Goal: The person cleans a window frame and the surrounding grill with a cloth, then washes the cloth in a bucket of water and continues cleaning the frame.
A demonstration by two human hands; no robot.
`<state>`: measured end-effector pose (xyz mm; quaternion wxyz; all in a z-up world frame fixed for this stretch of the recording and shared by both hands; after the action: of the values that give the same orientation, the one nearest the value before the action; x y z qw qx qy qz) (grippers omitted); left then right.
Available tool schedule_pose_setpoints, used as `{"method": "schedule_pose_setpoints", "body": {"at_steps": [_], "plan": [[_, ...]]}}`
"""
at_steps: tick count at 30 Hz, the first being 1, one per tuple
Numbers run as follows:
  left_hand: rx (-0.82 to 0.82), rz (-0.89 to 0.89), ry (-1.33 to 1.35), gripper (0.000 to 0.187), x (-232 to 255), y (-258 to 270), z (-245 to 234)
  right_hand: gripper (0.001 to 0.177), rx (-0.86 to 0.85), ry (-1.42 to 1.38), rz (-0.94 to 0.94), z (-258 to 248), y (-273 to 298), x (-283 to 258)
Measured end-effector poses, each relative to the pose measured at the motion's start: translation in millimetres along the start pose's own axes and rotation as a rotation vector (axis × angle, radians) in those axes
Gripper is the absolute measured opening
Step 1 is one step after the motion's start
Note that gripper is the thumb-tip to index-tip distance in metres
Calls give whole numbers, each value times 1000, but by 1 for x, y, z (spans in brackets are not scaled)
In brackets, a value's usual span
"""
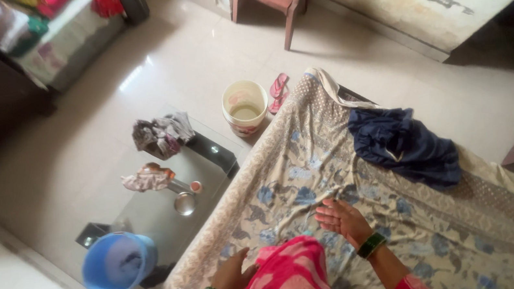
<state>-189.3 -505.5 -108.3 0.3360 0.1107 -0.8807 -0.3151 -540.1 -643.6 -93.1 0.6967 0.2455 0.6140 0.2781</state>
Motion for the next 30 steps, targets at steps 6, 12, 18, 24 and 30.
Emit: {"method": "schedule_pose_setpoints", "body": {"at_steps": [6,12,18,24,30], "plan": [[185,13,173,66,27,-98,26,73,-29,317,163,-17,-105,-44],[323,-97,212,58,68,-187,30,68,-1,531,179,-64,-254,-16],[287,-277,177,60,45,-332,80,60,-247,995,13,-62,-412,30],[259,-488,118,77,-33,-538,161,52,-352,1489,-93,-42,-617,87],[559,-489,18,96,-125,-689,212,79,-441,1849,-856,-7,-802,93]]}}
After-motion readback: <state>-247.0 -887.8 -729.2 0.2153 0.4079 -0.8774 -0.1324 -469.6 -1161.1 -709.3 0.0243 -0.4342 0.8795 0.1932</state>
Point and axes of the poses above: each hand's wrist, its own y-axis away from the middle knuckle, its own z-axis out of the palm, x = y × z, the point moved 2 cm from there along -y, towards the middle knuckle, and after that the axes turned 7 degrees about x, right-handed, at the moved point
